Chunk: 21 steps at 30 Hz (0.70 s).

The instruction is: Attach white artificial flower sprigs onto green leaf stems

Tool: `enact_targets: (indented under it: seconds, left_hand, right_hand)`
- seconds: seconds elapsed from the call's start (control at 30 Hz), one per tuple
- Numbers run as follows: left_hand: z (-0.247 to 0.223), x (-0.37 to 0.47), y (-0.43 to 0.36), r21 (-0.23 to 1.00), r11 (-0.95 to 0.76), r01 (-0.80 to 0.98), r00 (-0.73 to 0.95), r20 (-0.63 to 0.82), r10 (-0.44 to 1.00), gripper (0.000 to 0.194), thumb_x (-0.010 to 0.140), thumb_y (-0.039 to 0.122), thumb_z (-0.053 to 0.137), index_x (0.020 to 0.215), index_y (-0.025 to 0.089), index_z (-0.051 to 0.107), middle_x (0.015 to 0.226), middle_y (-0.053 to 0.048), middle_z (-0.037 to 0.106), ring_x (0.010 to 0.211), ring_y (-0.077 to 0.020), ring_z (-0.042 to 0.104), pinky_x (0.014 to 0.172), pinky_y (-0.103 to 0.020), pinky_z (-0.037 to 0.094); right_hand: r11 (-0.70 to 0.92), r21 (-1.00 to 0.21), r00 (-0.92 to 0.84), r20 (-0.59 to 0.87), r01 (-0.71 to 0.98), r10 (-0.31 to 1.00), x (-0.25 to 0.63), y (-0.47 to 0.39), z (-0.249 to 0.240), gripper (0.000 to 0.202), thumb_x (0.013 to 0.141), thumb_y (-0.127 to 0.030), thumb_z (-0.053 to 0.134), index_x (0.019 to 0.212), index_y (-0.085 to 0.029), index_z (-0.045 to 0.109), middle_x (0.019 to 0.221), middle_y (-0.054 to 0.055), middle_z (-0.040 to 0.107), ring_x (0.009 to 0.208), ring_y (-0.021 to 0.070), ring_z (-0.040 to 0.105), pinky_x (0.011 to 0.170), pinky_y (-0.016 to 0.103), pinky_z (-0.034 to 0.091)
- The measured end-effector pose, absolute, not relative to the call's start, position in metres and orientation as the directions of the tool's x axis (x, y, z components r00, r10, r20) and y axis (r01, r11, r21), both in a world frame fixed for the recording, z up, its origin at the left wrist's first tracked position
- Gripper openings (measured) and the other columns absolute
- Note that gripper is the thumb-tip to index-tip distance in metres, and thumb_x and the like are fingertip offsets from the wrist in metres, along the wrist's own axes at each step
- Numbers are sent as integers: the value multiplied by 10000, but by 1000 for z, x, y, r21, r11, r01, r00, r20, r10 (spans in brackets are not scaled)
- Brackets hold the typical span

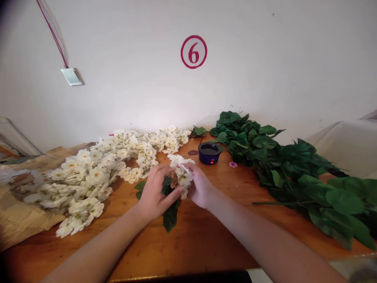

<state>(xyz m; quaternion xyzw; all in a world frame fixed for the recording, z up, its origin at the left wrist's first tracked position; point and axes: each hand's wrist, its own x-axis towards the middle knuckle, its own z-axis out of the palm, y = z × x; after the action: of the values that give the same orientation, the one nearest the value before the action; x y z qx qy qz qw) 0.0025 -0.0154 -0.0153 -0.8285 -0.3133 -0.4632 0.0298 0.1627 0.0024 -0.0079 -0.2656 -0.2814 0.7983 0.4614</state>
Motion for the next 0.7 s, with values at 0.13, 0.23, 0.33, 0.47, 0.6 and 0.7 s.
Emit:
enact_targets:
  seconds: [0.13, 0.23, 0.33, 0.47, 0.6, 0.7]
  left_hand:
    - [-17, 1, -10, 134, -791, 597, 438, 772, 461, 710, 811, 440, 682, 1421, 190, 419, 1447, -187, 413, 1362, -361, 360, 1098, -567, 323]
    - [-20, 0, -7, 92, -790, 606, 474, 756, 452, 658, 871, 378, 624, 1463, 221, 383, 1548, -155, 321, 1451, -353, 232, 1139, -568, 277]
    - [-21, 0, -7, 47, -781, 623, 481, 764, 430, 628, 901, 317, 586, 1477, 213, 358, 1569, -138, 308, 1477, -332, 185, 1151, -557, 279]
    - [-19, -1, -9, -6, -753, 658, 491, 762, 423, 592, 908, 280, 566, 1461, 178, 382, 1556, -139, 349, 1476, -321, 208, 1148, -542, 305]
    - [-17, 0, -11, -62, -723, 688, 498, 766, 408, 523, 903, 278, 562, 1406, 173, 462, 1513, -134, 428, 1457, -324, 267, 1129, -545, 337]
    - [-17, 1, -13, -112, -703, 702, 500, 781, 375, 512, 900, 279, 559, 1390, 155, 476, 1485, -139, 467, 1443, -323, 305, 1128, -537, 342]
  right_hand:
    - [-546, -606, -574, -174, -578, 800, 158, -3, -5, 228, 819, -341, 539, 915, -170, 654, 789, 51, 724, 686, 185, 676, 609, 275, 521]
    - [-564, -565, -595, -153, -603, 789, 156, -7, -5, 200, 842, -310, 554, 938, -163, 649, 815, 46, 727, 707, 161, 678, 622, 246, 513]
    - [-554, -542, -594, -120, -632, 796, 156, -8, -3, 236, 880, -351, 542, 1000, -176, 646, 817, 26, 718, 685, 142, 655, 622, 240, 509]
    - [-320, -626, -427, 23, -712, 904, 155, -10, -6, 307, 845, -471, 622, 1026, -225, 641, 895, 0, 695, 745, 138, 638, 628, 230, 505]
    - [49, -775, -259, 270, -630, 927, 154, -13, -16, 386, 749, -490, 748, 1029, -259, 618, 941, -10, 646, 759, 131, 596, 601, 211, 473]
    - [145, -827, -249, 323, -542, 913, 152, -13, -27, 310, 796, -447, 719, 1024, -283, 590, 915, -23, 610, 697, 116, 557, 562, 210, 434]
